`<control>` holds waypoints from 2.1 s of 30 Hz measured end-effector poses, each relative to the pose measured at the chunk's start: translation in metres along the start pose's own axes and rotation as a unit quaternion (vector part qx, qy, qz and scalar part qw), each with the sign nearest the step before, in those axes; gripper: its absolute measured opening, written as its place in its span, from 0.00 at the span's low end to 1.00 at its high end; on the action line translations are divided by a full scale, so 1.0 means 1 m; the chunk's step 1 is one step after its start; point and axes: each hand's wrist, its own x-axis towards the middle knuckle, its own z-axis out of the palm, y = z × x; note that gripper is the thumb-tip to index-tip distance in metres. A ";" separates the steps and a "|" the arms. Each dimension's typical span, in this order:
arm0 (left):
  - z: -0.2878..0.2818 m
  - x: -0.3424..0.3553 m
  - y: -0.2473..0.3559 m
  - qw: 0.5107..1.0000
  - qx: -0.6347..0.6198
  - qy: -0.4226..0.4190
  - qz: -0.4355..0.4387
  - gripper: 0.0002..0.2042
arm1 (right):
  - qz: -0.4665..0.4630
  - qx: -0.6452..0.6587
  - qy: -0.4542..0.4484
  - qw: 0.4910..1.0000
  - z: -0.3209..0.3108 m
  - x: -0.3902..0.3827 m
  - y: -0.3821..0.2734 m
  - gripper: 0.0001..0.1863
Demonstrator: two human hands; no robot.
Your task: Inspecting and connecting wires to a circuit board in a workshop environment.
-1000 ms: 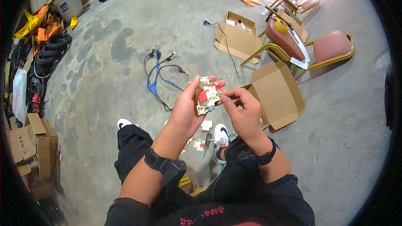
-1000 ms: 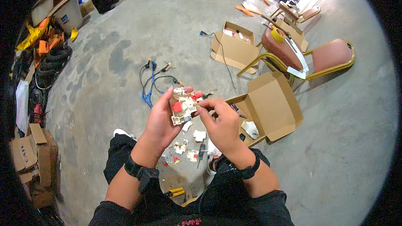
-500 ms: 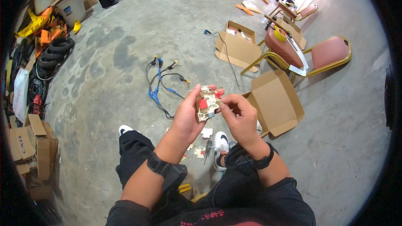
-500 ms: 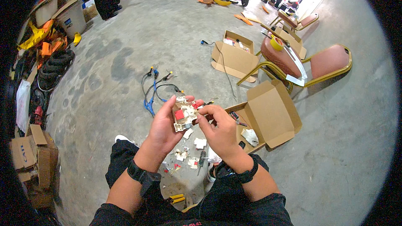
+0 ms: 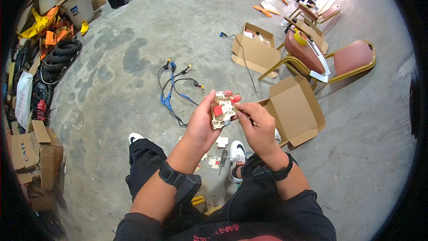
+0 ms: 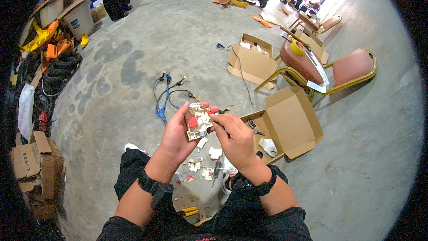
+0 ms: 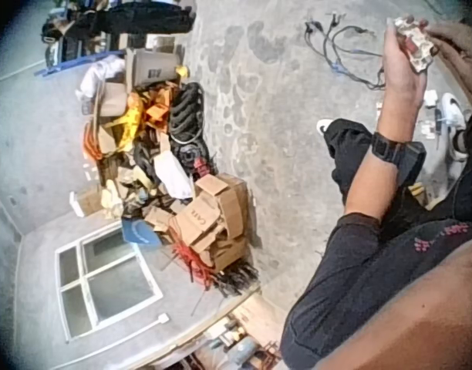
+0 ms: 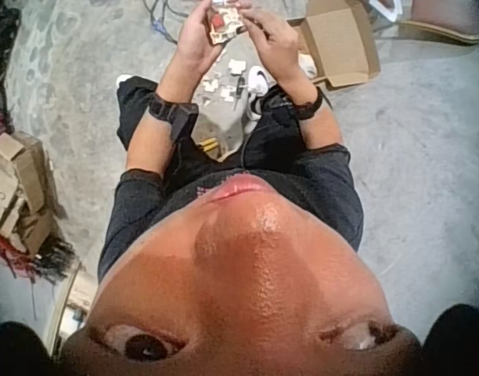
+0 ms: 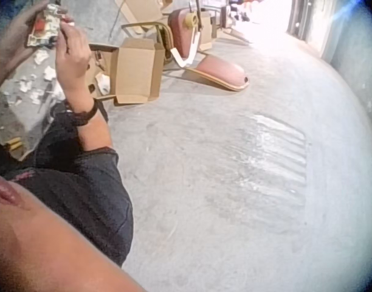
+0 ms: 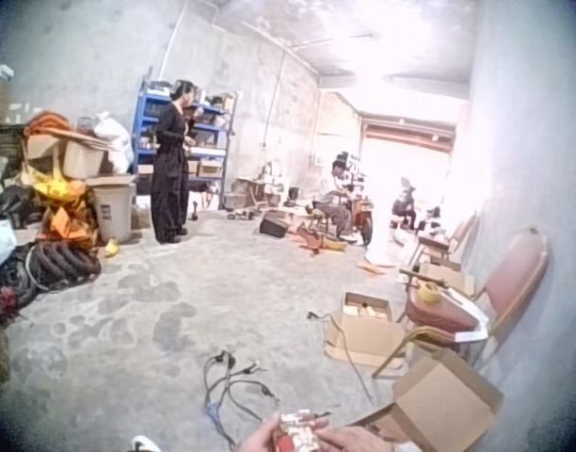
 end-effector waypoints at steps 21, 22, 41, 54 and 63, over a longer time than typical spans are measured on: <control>0.005 0.002 0.000 1.000 0.008 0.014 0.003 0.22 | 0.198 0.197 -0.004 0.960 0.006 -0.006 0.004 0.11; 0.005 0.002 0.000 1.000 0.001 0.017 0.003 0.22 | 0.206 0.201 0.001 0.958 0.006 -0.005 0.003 0.11; -0.001 0.004 -0.003 1.000 -0.023 0.005 0.009 0.21 | 0.192 0.160 0.019 0.968 0.007 -0.010 0.005 0.10; 0.000 0.000 0.000 1.000 0.004 0.011 0.006 0.21 | 0.184 0.156 0.016 0.970 0.013 -0.010 0.001 0.08; 0.003 0.003 0.000 1.000 0.020 0.021 0.011 0.20 | 0.032 0.015 -0.003 0.999 0.010 -0.008 0.016 0.09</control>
